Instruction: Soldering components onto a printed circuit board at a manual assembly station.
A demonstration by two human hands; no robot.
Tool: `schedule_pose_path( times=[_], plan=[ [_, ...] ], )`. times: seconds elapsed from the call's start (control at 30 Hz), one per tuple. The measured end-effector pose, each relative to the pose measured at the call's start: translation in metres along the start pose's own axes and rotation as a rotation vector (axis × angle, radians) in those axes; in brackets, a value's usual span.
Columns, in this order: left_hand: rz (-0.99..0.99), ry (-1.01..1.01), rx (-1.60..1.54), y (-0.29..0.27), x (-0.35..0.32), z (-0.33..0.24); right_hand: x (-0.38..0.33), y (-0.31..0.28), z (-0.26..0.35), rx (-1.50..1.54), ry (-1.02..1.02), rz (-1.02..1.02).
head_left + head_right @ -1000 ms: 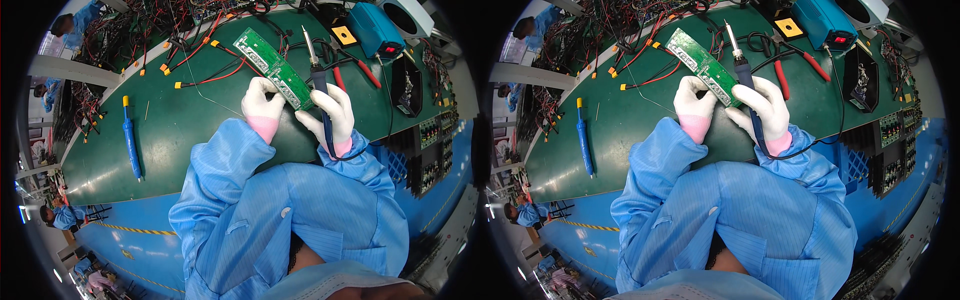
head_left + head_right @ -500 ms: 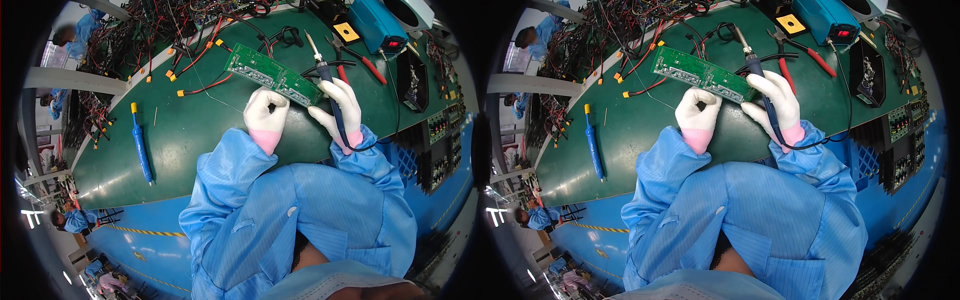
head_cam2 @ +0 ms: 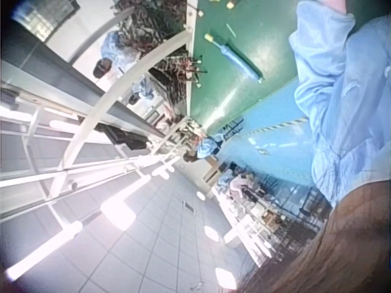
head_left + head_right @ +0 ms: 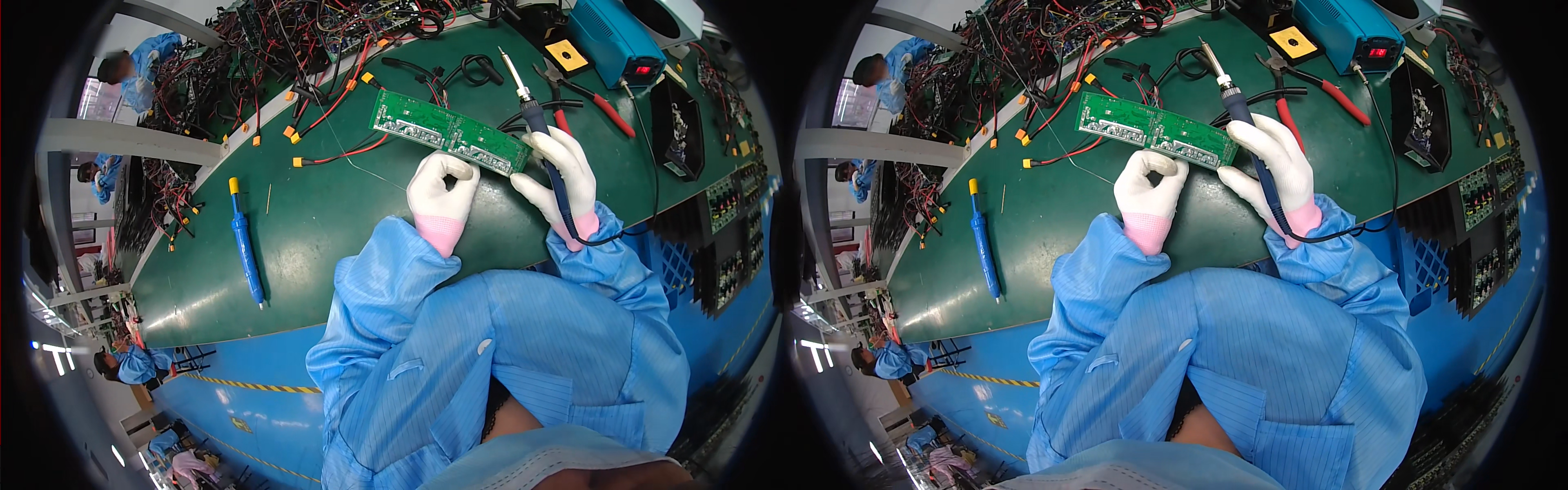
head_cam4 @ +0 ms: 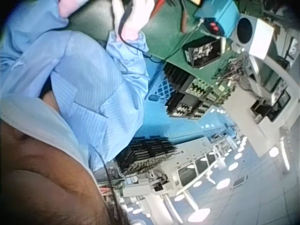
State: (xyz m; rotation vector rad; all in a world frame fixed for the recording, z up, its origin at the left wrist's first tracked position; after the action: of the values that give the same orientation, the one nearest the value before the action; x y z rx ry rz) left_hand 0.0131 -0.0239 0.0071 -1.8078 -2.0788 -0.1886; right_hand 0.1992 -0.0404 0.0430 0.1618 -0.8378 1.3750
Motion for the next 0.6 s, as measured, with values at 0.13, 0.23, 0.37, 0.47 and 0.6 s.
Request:
schedule_pose_path(
  times=[0.13,0.23,0.37,0.47,0.6],
  plan=[
    [0.01,0.007,0.007,-0.0003,0.0,0.0017,0.0019,-0.0002,0.0001,-0.021,-0.022,0.006],
    [0.018,0.013,-0.003,-0.0001,-0.0004,0.003,0.0031,-0.0017,-0.0003,-0.028,-0.034,-0.001],
    [0.03,-0.001,0.031,-0.0008,-0.0018,0.0055,0.003,-0.0024,-0.0015,-0.063,-0.052,0.007],
    [0.042,0.002,0.044,-0.0007,-0.0026,0.0058,0.0033,-0.0027,-0.0012,0.004,-0.008,-0.027],
    [0.046,-0.007,0.051,-0.0013,-0.0037,0.0051,0.0029,-0.0034,-0.0022,0.057,0.024,-0.045]
  ],
)
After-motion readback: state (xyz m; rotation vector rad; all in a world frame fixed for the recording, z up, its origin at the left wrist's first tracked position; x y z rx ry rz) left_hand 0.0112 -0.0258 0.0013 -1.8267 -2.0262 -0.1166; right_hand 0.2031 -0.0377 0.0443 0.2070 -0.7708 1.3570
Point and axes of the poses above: each hand's wrist, its own x-axis towards the middle knuckle, its own y-axis out of the palm, z = x × y, the point moved 5 cm from there along x, towards the middle knuckle, and after that the axes turned 6 degrees about y, right-handed, at the moved point
